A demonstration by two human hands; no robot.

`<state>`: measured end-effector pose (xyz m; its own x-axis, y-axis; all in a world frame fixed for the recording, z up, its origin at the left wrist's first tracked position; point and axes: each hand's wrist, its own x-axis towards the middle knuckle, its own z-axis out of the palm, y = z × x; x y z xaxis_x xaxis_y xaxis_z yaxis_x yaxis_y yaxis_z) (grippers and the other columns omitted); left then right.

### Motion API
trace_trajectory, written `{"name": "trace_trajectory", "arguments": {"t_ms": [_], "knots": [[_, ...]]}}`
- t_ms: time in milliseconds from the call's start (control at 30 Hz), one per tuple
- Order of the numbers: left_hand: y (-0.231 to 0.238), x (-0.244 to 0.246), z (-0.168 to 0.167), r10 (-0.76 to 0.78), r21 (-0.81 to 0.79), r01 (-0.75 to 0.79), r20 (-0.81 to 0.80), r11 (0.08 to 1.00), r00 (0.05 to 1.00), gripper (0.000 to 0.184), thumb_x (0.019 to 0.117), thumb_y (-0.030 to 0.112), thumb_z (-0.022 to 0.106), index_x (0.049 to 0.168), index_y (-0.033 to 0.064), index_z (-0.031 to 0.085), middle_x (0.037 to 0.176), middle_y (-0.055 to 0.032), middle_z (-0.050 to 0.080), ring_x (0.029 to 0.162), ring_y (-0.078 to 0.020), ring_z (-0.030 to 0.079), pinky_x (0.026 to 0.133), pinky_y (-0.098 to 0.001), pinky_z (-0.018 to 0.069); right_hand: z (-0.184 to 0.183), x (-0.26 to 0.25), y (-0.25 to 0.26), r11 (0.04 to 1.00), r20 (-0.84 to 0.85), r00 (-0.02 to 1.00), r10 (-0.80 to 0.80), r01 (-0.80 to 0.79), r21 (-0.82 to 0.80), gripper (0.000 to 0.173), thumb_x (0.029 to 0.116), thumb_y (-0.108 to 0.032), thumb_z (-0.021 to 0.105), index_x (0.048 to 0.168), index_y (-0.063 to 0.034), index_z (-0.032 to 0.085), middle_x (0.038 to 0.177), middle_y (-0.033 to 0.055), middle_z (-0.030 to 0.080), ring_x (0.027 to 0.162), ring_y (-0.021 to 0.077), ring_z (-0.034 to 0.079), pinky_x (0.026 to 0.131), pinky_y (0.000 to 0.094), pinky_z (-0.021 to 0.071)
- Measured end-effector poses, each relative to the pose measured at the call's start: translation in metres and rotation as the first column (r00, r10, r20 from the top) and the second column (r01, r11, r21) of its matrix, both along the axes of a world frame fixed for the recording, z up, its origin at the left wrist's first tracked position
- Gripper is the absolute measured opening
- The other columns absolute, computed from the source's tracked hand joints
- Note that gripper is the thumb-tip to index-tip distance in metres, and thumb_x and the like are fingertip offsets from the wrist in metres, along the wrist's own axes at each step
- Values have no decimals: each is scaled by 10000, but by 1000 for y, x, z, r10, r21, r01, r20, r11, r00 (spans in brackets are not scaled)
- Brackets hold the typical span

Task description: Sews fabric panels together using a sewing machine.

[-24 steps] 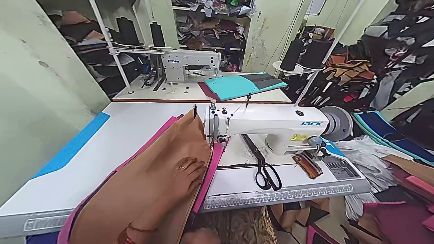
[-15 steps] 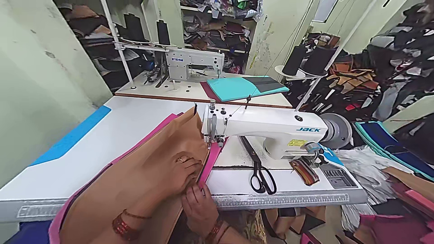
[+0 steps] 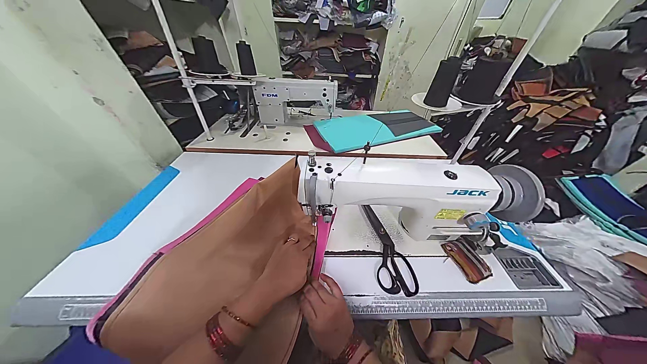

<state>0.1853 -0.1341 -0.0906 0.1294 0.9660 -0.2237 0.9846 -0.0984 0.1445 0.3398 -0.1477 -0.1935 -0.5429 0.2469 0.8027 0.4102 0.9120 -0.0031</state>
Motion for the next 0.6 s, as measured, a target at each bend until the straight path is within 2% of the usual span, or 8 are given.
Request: {"name": "trace_trajectory", "arguments": {"t_ms": [167, 233, 300, 367, 433, 533, 600], "knots": [[20, 0, 9, 44, -81, -48, -45, 996, 998, 462, 1048, 161, 474, 1503, 83, 504, 1605, -102, 428, 1480, -377, 361, 1144, -605, 321, 2, -7, 10, 996, -3, 999, -45, 45, -83, 201, 892, -42, 581, 856, -97, 771, 977, 34, 790, 998, 204, 756, 979, 465, 559], [25, -1, 7, 69, -37, -70, -21, 997, 997, 435, 1034, 158, 504, 1460, 85, 555, 1575, -123, 454, 1459, -386, 383, 1135, -604, 335, 4, -9, 14, 991, 50, 997, -64, 69, -112, 185, 872, -36, 607, 894, -91, 782, 1006, 35, 790, 1023, 210, 753, 995, 500, 548], [25, -4, 5, 70, 37, -71, 25, 997, 997, 362, 1034, 163, 524, 1363, 70, 643, 1494, -168, 519, 1406, -404, 444, 1121, -611, 349, 8, -10, 19, 986, 109, 991, -78, 93, -140, 172, 843, -33, 645, 929, -78, 787, 1028, 43, 789, 1036, 224, 752, 998, 529, 542], [19, -6, 3, 39, 63, -41, 38, 997, 999, 336, 1056, 166, 490, 1310, 40, 670, 1444, -199, 570, 1375, -417, 492, 1124, -600, 363, 15, -12, 24, 976, 148, 986, -82, 110, -188, 162, 835, -24, 668, 938, -60, 788, 1039, 56, 788, 1042, 238, 752, 999, 549, 533], [15, -9, -2, 25, 75, -27, 25, 997, 999, 351, 1046, 147, 480, 1324, 45, 669, 1414, -203, 591, 1352, -417, 516, 1115, -577, 392, 22, -13, 29, 963, 181, 981, -68, 112, -244, 144, 836, 6, 674, 927, -30, 780, 1044, 85, 786, 1044, 264, 753, 1007, 578, 520], [21, -8, 4, 70, -2, -70, -1, 998, 998, 364, 1032, 138, 492, 1356, 86, 651, 1487, -168, 522, 1399, -403, 453, 1124, -595, 360, 29, -15, 36, 944, 240, 970, -47, 121, -307, 162, 841, 25, 673, 961, -7, 777, 1071, 107, 779, 1061, 284, 747, 1036, 604, 491], [28, -7, 8, 90, -18, -90, -19, 996, 996, 378, 1022, 136, 494, 1366, 100, 647, 1485, -168, 515, 1403, -395, 445, 1119, -591, 367, 34, -16, 42, 925, 276, 961, -33, 134, -356, 188, 847, 38, 666, 995, 0, 775, 1096, 120, 773, 1081, 296, 739, 1056, 621, 469]]}}
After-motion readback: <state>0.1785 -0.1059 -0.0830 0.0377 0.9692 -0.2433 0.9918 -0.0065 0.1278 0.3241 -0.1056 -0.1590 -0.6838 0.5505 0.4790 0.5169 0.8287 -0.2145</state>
